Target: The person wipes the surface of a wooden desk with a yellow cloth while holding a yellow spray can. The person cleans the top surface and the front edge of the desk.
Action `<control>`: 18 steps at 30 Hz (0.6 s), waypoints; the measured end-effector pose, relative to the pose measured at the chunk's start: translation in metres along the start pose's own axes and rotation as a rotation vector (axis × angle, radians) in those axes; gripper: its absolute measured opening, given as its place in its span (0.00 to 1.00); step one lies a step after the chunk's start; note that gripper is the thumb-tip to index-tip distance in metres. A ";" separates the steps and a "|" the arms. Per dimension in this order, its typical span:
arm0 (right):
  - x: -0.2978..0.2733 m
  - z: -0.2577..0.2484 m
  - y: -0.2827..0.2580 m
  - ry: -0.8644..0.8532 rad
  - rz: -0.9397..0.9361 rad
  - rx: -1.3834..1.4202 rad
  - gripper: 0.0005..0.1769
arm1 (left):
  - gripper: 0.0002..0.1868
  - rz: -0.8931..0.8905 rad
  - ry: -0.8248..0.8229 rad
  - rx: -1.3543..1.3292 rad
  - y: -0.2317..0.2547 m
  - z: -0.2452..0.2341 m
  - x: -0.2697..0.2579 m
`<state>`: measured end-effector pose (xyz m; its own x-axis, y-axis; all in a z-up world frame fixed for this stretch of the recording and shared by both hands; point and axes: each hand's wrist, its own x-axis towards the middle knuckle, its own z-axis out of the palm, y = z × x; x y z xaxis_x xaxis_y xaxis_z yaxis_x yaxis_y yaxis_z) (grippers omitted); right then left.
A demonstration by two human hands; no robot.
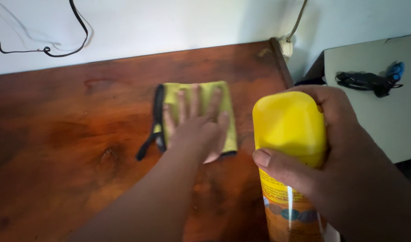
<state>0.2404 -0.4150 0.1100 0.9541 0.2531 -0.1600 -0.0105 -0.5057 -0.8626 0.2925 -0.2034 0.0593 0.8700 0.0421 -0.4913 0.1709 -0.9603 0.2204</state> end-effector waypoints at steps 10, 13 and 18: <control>-0.007 0.025 -0.045 0.017 0.091 0.120 0.43 | 0.29 0.419 0.039 -0.003 -0.065 0.034 -0.080; -0.016 0.038 -0.055 0.082 0.073 0.104 0.41 | 0.37 0.368 0.143 -0.050 -0.116 0.031 -0.072; -0.037 0.052 -0.067 0.073 0.076 0.094 0.41 | 0.32 0.042 0.197 0.014 -0.156 -0.006 -0.035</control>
<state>0.1906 -0.3473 0.1485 0.9687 0.1548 -0.1941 -0.1080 -0.4409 -0.8910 0.2384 -0.0532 0.0471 0.9500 0.0540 -0.3075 0.1276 -0.9660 0.2248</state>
